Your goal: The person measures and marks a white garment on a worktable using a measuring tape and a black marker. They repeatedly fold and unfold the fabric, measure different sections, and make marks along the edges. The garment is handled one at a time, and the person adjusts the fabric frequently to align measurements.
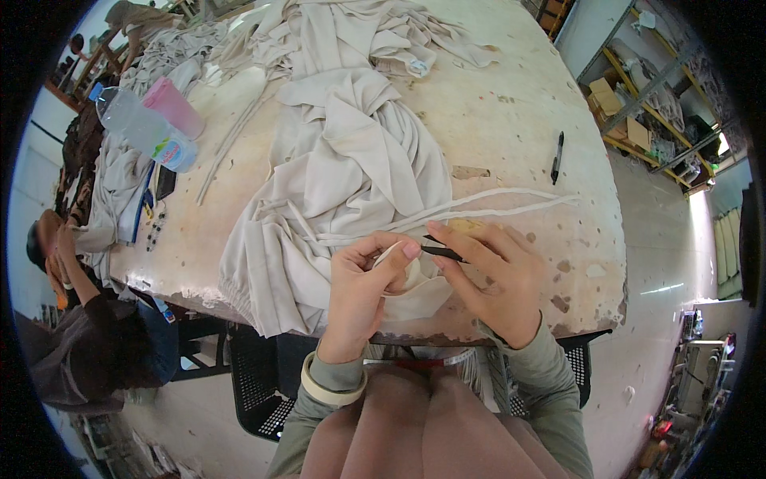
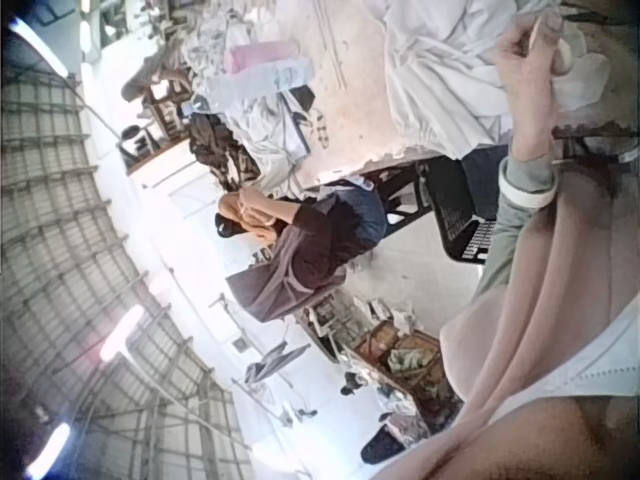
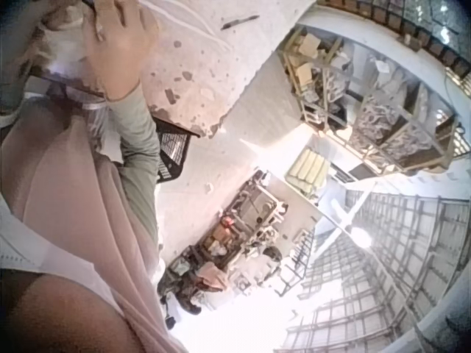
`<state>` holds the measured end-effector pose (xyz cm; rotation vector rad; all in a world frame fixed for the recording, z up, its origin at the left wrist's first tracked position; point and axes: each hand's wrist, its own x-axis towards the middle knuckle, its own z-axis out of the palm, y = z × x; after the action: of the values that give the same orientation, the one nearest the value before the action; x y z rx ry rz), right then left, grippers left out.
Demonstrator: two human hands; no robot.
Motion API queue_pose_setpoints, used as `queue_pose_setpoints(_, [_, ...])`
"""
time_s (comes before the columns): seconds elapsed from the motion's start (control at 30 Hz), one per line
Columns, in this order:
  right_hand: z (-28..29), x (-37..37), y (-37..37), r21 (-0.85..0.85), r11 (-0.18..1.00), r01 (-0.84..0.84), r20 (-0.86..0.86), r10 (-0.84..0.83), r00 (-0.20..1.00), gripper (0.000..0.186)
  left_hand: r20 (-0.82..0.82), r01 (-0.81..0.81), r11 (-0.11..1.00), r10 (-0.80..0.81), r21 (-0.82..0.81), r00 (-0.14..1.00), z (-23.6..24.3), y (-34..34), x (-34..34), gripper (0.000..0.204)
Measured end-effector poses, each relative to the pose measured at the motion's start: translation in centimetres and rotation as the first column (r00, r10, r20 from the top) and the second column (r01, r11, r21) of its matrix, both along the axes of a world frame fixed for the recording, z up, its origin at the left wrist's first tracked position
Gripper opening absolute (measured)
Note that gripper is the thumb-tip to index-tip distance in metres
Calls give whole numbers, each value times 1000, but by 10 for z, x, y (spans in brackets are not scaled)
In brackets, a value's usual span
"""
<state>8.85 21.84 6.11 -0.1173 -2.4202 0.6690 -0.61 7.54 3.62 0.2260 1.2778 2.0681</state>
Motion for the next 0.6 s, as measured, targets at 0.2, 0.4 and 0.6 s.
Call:
queue_pose_setpoints(0.2, [0,5,0,152,988,20,-2,-20,1000,42,-164,-11,985,-17,-174,986,6,-1,1,13])
queue_pose_setpoints(0.4, [-14,-2,4,-96,995,-35,35,38,999,44,-330,-63,972,-16,-227,944,7,-2,2,13])
queue_pose_setpoints(0.6, [-9,-1,1,-374,926,-54,52,79,995,42,102,39,992,-51,116,993,-1,-1,4,19])
